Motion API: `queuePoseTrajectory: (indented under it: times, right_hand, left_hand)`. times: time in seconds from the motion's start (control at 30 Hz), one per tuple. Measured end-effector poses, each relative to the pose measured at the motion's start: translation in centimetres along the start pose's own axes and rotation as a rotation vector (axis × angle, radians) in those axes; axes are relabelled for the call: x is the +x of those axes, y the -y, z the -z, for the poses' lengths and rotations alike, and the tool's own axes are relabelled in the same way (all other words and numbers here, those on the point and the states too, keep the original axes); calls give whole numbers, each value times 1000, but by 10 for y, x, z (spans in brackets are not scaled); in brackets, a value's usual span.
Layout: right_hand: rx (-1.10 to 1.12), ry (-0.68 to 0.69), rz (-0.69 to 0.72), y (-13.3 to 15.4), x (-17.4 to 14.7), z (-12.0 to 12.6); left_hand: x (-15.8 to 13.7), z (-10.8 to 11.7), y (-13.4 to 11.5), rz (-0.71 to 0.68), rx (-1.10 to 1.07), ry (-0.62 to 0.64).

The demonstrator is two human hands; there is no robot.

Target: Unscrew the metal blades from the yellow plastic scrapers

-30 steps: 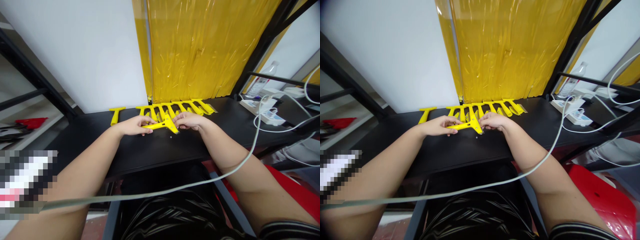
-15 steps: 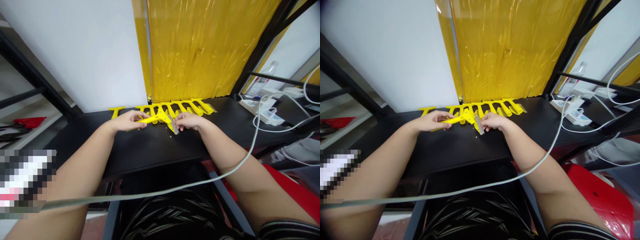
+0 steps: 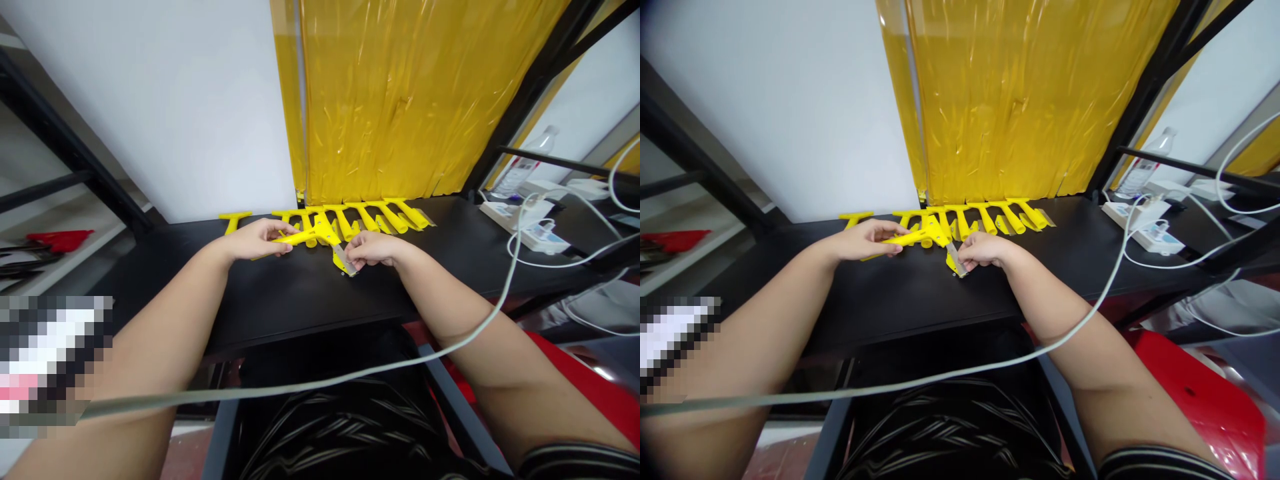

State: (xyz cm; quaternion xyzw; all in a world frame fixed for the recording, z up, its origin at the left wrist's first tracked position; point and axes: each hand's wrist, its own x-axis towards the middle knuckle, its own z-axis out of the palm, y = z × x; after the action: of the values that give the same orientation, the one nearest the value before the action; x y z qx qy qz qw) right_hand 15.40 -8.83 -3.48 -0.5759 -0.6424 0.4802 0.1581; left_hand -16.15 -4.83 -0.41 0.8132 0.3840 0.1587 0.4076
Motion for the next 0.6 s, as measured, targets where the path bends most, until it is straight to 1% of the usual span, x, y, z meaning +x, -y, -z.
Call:
queuePoseTrajectory:
  times: [0.37,0.6]
  right_hand:
    - [27,-4,17,0,2,-3]
    - [26,-35,-13,1,3,-6]
  left_hand:
    - [1,1,4,-21,45,11]
    - [2,0,4,-26,80,-2]
